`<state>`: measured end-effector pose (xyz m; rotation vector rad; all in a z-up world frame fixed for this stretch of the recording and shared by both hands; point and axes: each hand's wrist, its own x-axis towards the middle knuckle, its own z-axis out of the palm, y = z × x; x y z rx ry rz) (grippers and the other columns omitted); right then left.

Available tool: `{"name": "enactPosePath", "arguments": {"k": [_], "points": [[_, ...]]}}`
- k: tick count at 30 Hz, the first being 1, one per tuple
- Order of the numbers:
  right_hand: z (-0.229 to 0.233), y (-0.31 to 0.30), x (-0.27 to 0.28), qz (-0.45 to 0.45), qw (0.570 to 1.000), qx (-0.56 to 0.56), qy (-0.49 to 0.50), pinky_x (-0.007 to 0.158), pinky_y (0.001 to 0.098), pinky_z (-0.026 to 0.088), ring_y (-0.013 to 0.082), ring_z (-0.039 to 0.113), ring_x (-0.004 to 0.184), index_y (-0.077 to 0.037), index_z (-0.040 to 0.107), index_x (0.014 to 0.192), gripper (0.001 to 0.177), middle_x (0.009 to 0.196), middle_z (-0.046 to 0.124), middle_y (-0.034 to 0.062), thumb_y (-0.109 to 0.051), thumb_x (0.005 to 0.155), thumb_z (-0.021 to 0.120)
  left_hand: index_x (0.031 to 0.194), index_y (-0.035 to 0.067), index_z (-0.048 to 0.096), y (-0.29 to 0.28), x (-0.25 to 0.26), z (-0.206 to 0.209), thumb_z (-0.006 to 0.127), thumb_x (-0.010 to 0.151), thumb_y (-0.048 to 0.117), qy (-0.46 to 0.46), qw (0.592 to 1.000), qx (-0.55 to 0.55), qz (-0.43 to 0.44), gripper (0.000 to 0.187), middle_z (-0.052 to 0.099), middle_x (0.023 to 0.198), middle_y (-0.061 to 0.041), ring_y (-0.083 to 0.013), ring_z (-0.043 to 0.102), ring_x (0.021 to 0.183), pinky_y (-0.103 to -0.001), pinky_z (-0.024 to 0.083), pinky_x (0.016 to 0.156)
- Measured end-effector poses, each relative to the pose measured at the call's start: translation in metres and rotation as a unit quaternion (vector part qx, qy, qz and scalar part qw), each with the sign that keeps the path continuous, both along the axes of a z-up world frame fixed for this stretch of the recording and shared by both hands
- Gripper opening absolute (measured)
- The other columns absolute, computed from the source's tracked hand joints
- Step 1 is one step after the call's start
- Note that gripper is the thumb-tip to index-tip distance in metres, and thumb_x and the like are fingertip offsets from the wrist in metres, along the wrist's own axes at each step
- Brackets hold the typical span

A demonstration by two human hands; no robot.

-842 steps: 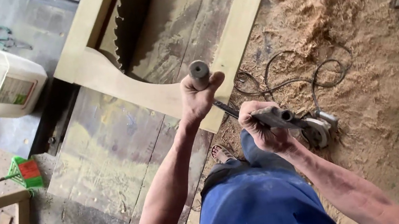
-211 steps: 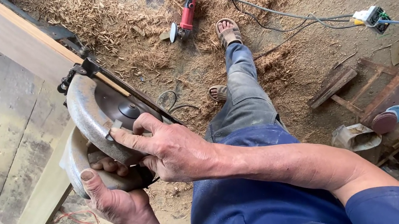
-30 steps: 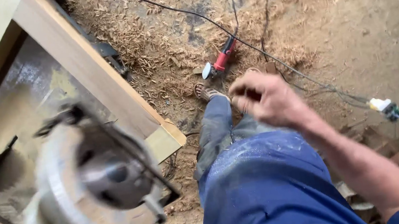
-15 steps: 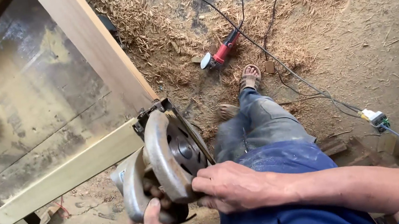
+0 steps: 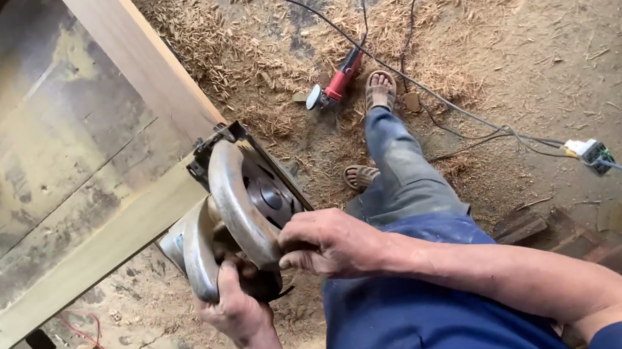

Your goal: Marking wood with a square and pencil and preparing a circular saw for use.

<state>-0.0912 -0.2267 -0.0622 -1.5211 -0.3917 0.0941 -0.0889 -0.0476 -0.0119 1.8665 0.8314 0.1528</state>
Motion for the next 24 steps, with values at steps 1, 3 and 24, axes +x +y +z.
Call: {"name": "enactPosePath", "arguments": {"k": [1, 3, 24], "points": [[-0.002, -0.003, -0.003, -0.006, 1.000, 0.002, 0.008, 0.070, 0.0358, 0.053, 0.0258, 0.065, 0.077, -0.007, 0.063, 0.104, 0.016, 0.091, 0.066, 0.0087, -0.017, 0.096, 0.072, 0.107, -0.004, 0.069, -0.007, 0.000, 0.002, 0.065, 0.077, 0.013, -0.008, 0.999, 0.002, 0.032, 0.035, 0.074, 0.090, -0.013, -0.0244, 0.072, 0.071, -0.035, 0.062, 0.049], [-0.011, -0.010, -0.012, -0.009, 1.000, 0.007, 0.019, 0.071, 0.0344, 0.055, 0.0245, 0.067, 0.079, -0.007, 0.065, 0.104, 0.018, 0.092, 0.068, 0.0083, -0.010, 0.091, 0.078, 0.094, -0.004, 0.074, -0.006, -0.003, -0.004, 0.068, 0.076, 0.011, -0.013, 0.998, 0.008, 0.068, 0.024, 0.076, 0.085, -0.014, -0.0248, 0.074, 0.066, -0.036, 0.064, 0.048], [-0.072, -0.031, -0.003, 0.149, 0.920, -0.153, -0.329, 0.058, 0.0423, 0.052, 0.0319, 0.058, 0.071, 0.000, 0.057, 0.114, 0.015, 0.097, 0.059, 0.0141, -0.001, 0.100, 0.055, 0.113, -0.002, 0.069, 0.007, 0.000, -0.014, 0.073, 0.068, 0.014, -0.009, 0.997, 0.005, 0.074, 0.048, 0.073, 0.096, -0.011, -0.0257, 0.072, 0.083, -0.036, 0.064, 0.059]]}}
